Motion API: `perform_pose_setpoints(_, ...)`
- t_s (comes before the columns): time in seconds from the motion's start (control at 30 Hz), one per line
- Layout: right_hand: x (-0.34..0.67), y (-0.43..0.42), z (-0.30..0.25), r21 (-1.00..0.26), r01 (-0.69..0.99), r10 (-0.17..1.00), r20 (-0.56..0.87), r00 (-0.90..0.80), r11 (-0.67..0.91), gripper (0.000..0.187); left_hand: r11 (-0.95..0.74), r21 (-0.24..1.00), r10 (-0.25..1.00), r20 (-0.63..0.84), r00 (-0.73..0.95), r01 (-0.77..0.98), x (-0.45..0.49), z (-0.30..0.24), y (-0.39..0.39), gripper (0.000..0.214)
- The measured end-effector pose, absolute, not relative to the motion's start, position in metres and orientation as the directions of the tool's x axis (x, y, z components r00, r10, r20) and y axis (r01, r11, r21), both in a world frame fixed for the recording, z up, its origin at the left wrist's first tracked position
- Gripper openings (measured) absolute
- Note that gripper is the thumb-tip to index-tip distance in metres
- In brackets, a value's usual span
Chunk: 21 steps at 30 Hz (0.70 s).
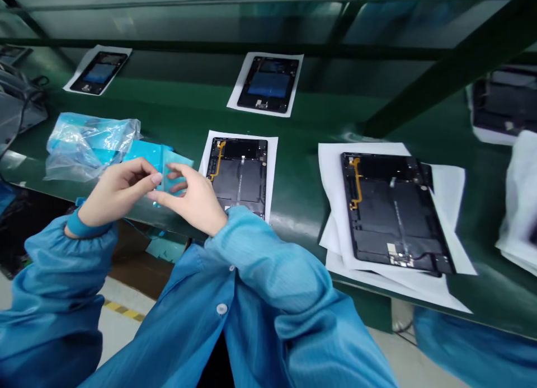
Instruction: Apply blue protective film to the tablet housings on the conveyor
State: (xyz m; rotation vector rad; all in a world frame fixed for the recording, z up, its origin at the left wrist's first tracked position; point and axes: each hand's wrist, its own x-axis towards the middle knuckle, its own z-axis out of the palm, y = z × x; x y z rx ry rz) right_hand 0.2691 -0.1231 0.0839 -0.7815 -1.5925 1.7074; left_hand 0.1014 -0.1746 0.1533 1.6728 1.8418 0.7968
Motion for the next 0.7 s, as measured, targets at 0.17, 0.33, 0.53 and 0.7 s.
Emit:
perform_pose_setpoints(0.17,0.28,-0.132,0.077,-0.961,-0.169,0.779,-0.069,-0.623,-0.22,0.051,0.018,0.729,0.999,0.018,-0.046,0.684,0.104,0.143,-0.185,0.03)
perform_pose_setpoints(0.33,0.283,-0.133,0.064,-0.91,-0.2,0.707,-0.128,-0.696,-0.362,0.046,-0.015,0.733,0.999,-0.024,0.047,0.68,0.098,0.135,-0.184,0.027)
perform_pose_setpoints(0.53,0.289,-0.13,0.065,-0.974,-0.163,0.923,-0.084,-0.375,-0.155,0.035,0.0,0.758,0.999,0.034,-0.039,0.652,0.071,0.134,-0.18,0.027)
perform_pose_setpoints(0.7,0.311,-0.175,0.065,-0.941,-0.193,0.928,-0.211,-0.307,-0.278,0.027,0.057,0.785,0.808,0.327,-0.49,0.618,0.008,0.149,-0.189,0.026)
